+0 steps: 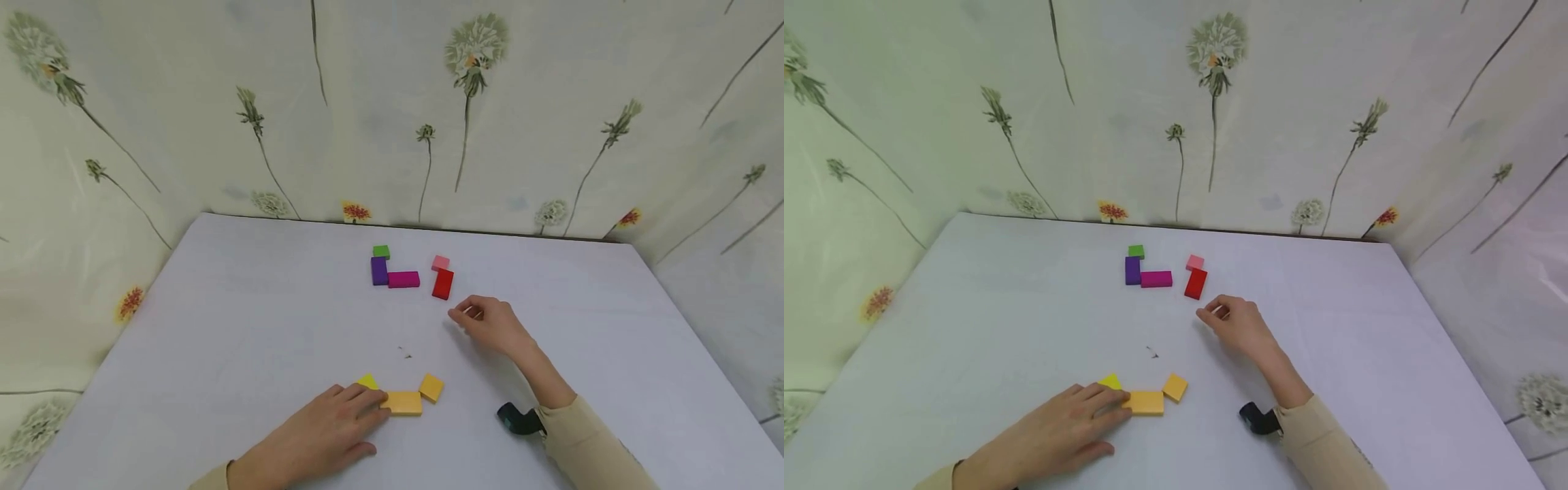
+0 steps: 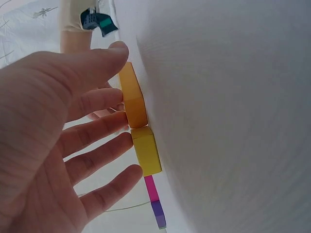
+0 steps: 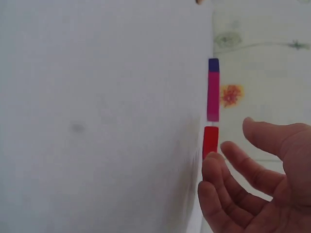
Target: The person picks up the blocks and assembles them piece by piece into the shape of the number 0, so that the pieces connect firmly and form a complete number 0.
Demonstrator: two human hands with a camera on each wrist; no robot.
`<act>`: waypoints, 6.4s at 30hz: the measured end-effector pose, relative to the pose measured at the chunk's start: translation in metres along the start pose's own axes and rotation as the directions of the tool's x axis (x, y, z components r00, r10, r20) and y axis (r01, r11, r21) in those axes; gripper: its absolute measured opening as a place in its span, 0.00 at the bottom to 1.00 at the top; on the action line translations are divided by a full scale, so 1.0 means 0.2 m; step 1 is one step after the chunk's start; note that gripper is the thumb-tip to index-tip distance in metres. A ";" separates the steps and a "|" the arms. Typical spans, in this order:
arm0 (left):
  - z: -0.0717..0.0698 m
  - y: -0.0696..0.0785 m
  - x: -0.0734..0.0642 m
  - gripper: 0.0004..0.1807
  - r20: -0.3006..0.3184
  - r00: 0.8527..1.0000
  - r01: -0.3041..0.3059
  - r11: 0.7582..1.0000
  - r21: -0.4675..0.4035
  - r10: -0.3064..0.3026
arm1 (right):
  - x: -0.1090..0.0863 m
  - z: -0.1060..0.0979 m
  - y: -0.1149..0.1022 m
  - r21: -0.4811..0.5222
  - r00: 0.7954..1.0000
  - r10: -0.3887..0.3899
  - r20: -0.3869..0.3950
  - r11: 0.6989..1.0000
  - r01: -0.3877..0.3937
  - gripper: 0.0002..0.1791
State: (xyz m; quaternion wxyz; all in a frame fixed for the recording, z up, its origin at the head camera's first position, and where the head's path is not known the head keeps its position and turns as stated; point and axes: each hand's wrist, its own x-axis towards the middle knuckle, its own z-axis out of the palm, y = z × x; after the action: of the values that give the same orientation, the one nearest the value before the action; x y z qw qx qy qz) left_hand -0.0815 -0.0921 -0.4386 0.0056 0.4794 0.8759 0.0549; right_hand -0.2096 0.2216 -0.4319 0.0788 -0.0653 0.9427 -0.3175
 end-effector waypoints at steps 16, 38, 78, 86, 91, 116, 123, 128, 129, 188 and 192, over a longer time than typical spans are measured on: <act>0.01 0.01 -0.01 0.25 -0.021 1.000 -0.003 0.998 -0.056 0.002 | 0.27 0.00 0.01 -0.144 0.999 0.042 -0.015 0.989 -0.044 0.37; 0.01 0.00 0.00 0.25 -0.007 1.000 0.012 0.999 -0.043 -0.012 | 0.29 -0.01 0.00 0.006 0.998 0.038 -0.046 0.999 -0.038 0.34; 0.01 0.00 -0.01 0.25 -0.014 1.000 0.003 1.000 -0.013 -0.003 | 0.11 0.03 0.04 0.319 0.993 -0.085 0.077 0.946 0.056 0.28; 0.00 0.00 -0.01 0.24 -0.027 1.000 0.004 1.000 0.024 -0.003 | 0.07 0.04 0.02 0.308 0.988 -0.108 0.110 0.949 0.069 0.28; 0.01 0.00 -0.02 0.24 -0.046 0.999 0.000 0.999 0.035 0.002 | 0.05 0.04 0.00 0.314 0.986 -0.112 0.123 0.947 0.068 0.28; 0.01 0.00 -0.02 0.23 -0.062 0.998 -0.009 1.000 -0.002 0.009 | -0.05 0.09 -0.02 0.331 0.965 -0.190 0.179 0.935 0.123 0.27; 0.01 0.00 -0.02 0.24 -0.055 0.998 -0.005 1.000 -0.007 0.005 | -0.05 0.09 -0.01 0.256 0.957 -0.242 0.159 0.947 0.197 0.25; 0.01 0.00 -0.02 0.24 -0.052 0.999 -0.005 1.000 -0.010 0.005 | -0.07 0.09 -0.02 0.164 0.947 -0.286 0.145 0.951 0.262 0.25; 0.01 0.00 -0.02 0.24 -0.053 0.999 -0.005 1.000 -0.011 0.004 | -0.07 0.09 -0.02 0.157 0.945 -0.294 0.146 0.950 0.271 0.25; 0.01 0.00 -0.01 0.24 -0.021 1.000 0.007 1.000 -0.016 -0.008 | -0.53 0.13 -0.21 -0.375 0.918 -0.385 0.099 0.840 0.393 0.25; 0.00 0.01 -0.01 0.24 -0.015 1.000 0.012 1.000 -0.018 -0.012 | -0.61 0.16 -0.27 -0.360 0.894 -0.389 0.224 0.819 0.447 0.25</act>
State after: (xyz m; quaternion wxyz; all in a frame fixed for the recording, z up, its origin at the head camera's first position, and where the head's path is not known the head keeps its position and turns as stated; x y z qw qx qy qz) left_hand -0.0795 -0.0925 -0.4394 0.0034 0.4735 0.8783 0.0663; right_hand -0.0799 0.1816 -0.4117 0.0579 -0.3077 0.9420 -0.1211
